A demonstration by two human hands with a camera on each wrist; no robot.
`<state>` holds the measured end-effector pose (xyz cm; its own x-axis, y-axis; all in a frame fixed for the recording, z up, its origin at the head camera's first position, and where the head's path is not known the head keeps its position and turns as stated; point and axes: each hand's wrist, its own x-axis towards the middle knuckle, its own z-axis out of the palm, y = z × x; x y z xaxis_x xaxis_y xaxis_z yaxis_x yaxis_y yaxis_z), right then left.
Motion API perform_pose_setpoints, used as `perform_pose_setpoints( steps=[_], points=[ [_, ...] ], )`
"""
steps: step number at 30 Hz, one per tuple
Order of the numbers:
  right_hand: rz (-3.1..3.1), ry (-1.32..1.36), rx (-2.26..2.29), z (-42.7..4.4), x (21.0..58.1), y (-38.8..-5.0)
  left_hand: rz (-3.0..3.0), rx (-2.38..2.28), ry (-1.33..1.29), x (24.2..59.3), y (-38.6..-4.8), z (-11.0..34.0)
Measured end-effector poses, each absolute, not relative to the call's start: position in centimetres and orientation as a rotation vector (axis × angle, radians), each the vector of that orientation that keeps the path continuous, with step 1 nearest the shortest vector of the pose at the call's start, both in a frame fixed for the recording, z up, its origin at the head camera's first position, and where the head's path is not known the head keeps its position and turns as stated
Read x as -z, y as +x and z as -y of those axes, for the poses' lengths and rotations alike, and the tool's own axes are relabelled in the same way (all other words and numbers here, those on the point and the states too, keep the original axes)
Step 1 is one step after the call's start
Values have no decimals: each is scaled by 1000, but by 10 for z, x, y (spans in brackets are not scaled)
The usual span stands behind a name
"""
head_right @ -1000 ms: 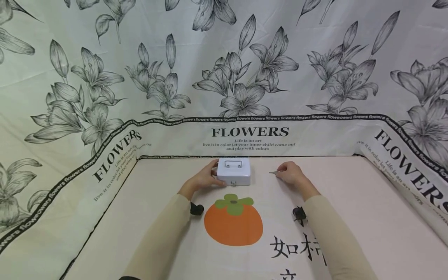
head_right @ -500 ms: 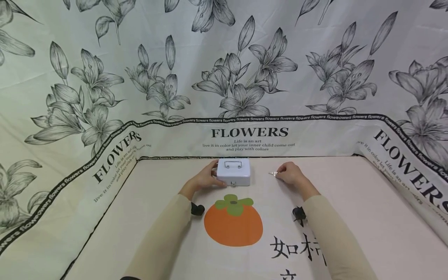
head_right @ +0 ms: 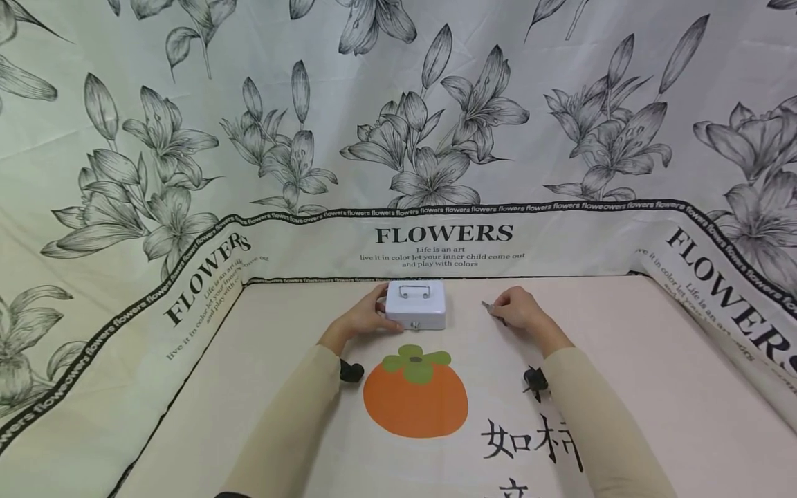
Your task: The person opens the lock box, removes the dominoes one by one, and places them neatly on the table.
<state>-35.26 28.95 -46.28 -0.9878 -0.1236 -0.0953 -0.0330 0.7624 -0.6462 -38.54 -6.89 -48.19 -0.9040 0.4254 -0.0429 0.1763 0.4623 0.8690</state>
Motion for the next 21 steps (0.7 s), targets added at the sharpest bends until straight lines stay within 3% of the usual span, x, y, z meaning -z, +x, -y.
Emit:
perform_pose_setpoints(
  steps=[21],
  points=[
    [-2685,-284,1251,-297,457,-340,-2456,-1423,510,482,-384,70]
  ],
)
